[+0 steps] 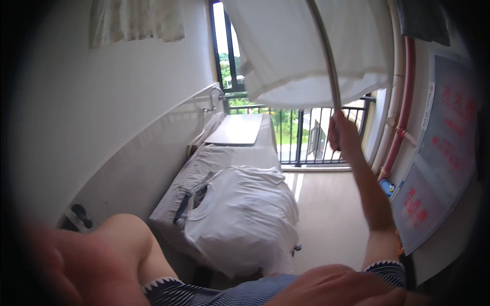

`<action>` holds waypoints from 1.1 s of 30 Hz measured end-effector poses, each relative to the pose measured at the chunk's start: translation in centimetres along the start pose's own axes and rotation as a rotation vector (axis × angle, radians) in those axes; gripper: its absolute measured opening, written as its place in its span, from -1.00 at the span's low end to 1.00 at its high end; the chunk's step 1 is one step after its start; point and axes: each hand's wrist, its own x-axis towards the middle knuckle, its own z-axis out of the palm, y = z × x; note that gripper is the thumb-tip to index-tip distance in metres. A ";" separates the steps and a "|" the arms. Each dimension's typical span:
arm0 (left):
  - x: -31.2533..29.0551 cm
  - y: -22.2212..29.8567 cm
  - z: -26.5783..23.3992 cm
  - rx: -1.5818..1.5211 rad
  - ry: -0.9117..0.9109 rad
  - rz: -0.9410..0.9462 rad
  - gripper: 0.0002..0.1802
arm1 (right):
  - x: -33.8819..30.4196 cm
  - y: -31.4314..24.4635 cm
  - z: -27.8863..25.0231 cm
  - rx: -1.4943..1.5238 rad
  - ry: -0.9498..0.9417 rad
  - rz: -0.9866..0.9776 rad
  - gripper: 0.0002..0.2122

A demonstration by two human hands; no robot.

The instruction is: The person takes various clothes on hangers from a bed and uses a long pole to hang them on a high rack.

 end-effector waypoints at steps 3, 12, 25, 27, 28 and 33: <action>0.2 -0.1 -2.3 0.011 0.009 0.038 -0.79 | 2.6 -5.5 1.8 0.099 -0.081 -0.087 -0.61; -1.0 -2.2 -6.6 -0.069 0.127 0.047 -0.68 | 7.2 -14.9 6.6 -0.046 0.016 -0.241 -0.59; -3.3 -2.9 -12.1 -0.128 0.151 0.012 -0.54 | 13.4 -20.8 11.9 -0.189 0.167 -0.328 -0.60; -3.7 -3.2 -11.5 -0.126 0.286 0.021 -0.54 | 14.0 -20.5 12.2 -0.186 0.180 -0.317 -0.60; -3.9 -3.4 -11.3 -0.127 0.348 0.029 -0.54 | 14.3 -20.3 12.4 -0.187 0.182 -0.312 -0.60; -3.6 -4.0 -12.5 -0.167 0.278 0.041 -0.52 | 15.4 -19.6 13.1 -0.220 0.224 -0.361 -0.60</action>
